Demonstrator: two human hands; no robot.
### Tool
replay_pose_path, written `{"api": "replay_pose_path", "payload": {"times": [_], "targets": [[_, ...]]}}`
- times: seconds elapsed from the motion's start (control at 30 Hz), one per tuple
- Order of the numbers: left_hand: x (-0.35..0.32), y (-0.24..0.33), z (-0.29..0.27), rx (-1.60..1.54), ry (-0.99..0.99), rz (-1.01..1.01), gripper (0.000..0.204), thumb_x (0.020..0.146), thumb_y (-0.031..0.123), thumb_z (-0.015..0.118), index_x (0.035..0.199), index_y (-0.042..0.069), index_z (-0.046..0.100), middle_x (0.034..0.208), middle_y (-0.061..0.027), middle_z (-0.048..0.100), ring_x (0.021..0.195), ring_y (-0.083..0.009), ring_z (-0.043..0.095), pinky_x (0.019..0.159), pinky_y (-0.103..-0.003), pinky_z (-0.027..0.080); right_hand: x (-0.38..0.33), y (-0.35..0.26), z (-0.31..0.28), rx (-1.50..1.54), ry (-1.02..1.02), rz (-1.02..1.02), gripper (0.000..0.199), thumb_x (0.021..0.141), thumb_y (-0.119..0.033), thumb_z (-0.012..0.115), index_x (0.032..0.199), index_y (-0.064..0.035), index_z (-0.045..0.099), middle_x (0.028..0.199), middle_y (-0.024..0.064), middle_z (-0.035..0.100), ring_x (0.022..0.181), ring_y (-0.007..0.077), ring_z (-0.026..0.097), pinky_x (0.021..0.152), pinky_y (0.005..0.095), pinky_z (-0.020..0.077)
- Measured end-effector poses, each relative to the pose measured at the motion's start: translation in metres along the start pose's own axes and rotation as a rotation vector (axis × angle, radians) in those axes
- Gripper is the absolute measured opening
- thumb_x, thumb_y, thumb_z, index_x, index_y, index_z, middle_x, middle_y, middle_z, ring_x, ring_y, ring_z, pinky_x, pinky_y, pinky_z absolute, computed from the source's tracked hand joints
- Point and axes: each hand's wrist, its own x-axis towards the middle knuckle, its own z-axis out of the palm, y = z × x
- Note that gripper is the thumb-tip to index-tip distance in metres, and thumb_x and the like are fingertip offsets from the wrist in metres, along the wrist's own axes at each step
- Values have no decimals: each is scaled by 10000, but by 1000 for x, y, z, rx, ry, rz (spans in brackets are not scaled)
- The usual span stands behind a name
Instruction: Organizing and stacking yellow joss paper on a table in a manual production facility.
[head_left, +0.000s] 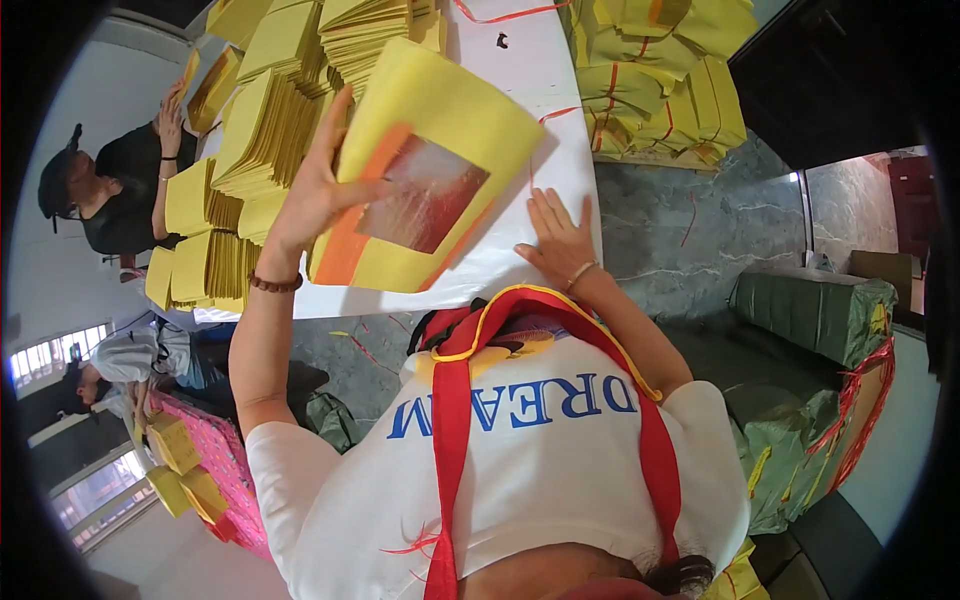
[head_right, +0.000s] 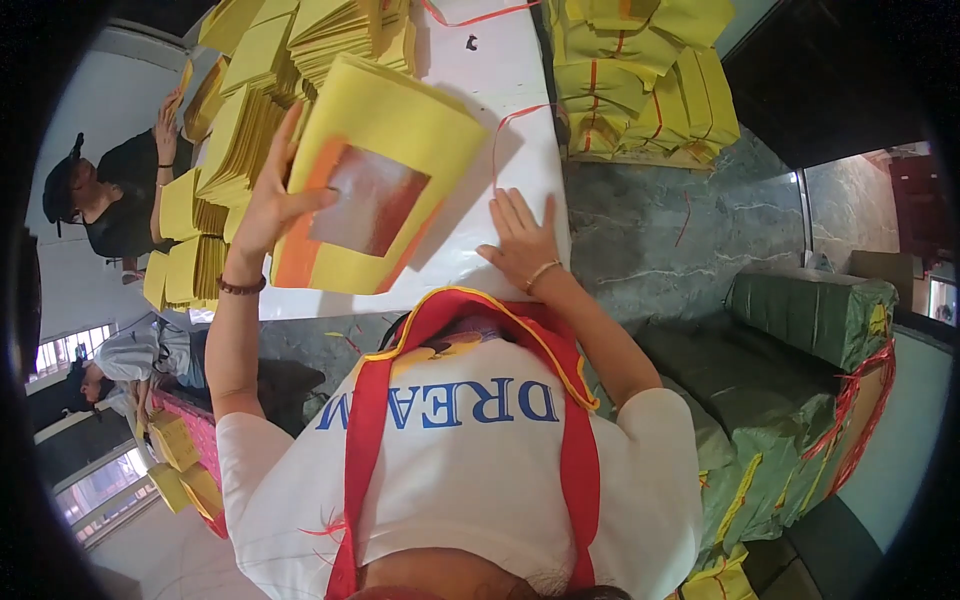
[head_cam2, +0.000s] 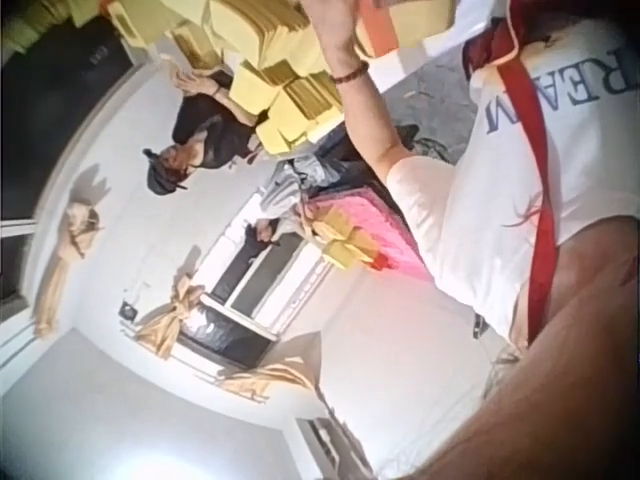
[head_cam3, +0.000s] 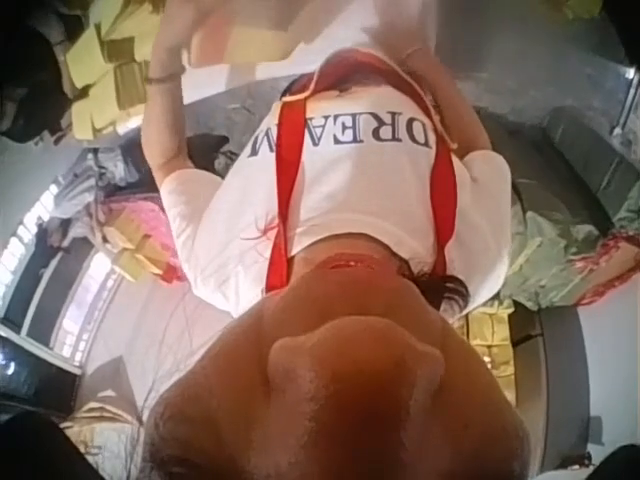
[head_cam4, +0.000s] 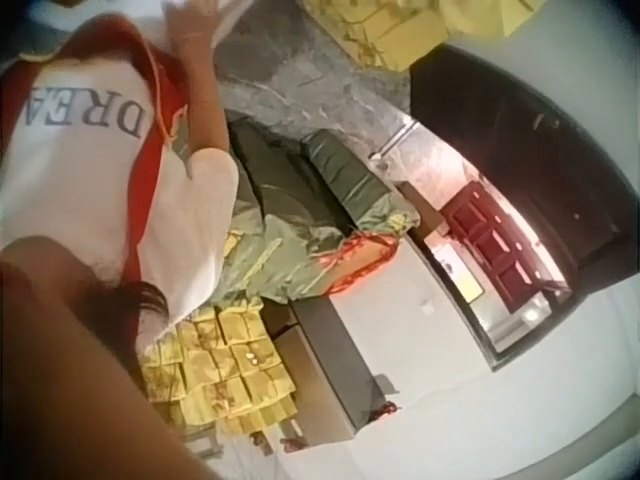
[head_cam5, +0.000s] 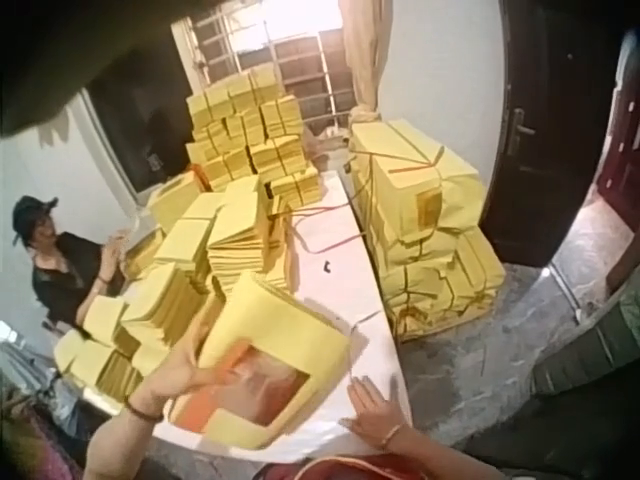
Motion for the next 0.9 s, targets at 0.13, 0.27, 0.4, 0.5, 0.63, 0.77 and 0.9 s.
{"api": "replay_pose_path", "payload": {"times": [0.13, 0.27, 0.4, 0.5, 0.63, 0.77, 0.9], "targets": [[-7, -39, -19, -426, 88, -135, 663, 765, 117, 665, 1353, 1, 381, 1195, -125, 570, 1062, -227, 579, 910, -340, 482, 42, -24, 7, 1465, -201, 356, 658, 867, -530, 467, 1362, -98, 424, 1436, 79, 375, 1346, 233, 300, 1046, 647, 143], [5, -93, 19, -1062, 230, -411, 396, 847, 256, 588, 1169, 26, 563, 1026, -116, 655, 867, -262, 660, 760, -376, 564, 52, -40, 17, 1168, -225, 23, 623, 872, -522, 461, 1352, -125, 437, 1398, 89, 415, 1320, 253, 331, 1047, 598, 190], [15, -116, 60, -1208, 161, -464, 288, 839, 227, 629, 1060, 44, 609, 1000, -92, 657, 838, -224, 656, 732, -362, 561, 37, -40, 21, 641, -68, -185, 593, 876, -504, 466, 1335, -129, 452, 1370, 101, 437, 1297, 273, 352, 1043, 548, 232], [26, -119, 66, -1110, 235, -665, 284, 836, 235, 648, 1065, 74, 597, 995, -61, 652, 859, -212, 655, 767, -354, 560, 33, -42, 24, 596, -70, -204, 570, 878, -491, 470, 1322, -132, 464, 1349, 109, 454, 1280, 289, 368, 1040, 510, 264], [36, -122, 63, -1064, 148, -686, 269, 823, 207, 663, 1045, 64, 608, 986, -57, 652, 855, -202, 650, 779, -361, 556, 31, -48, 20, 599, -99, -225, 541, 882, -473, 476, 1304, -136, 479, 1321, 120, 476, 1258, 310, 390, 1036, 460, 306], [39, -123, 64, -1084, 125, -705, 220, 800, 154, 687, 982, 66, 600, 916, -44, 627, 806, -188, 637, 724, -362, 564, 18, -61, 9, 445, 6, -204, 610, 890, -489, 524, 1313, -54, 459, 1324, 133, 462, 1234, 280, 440, 1019, 444, 349], [40, -120, 70, -1085, 124, -653, 319, 795, 100, 681, 1066, 47, 522, 920, -50, 594, 803, -194, 633, 718, -379, 574, 15, -61, -1, 447, -53, -213, 571, 909, -448, 507, 1322, -56, 458, 1326, 129, 474, 1231, 266, 449, 1021, 417, 353]]}}
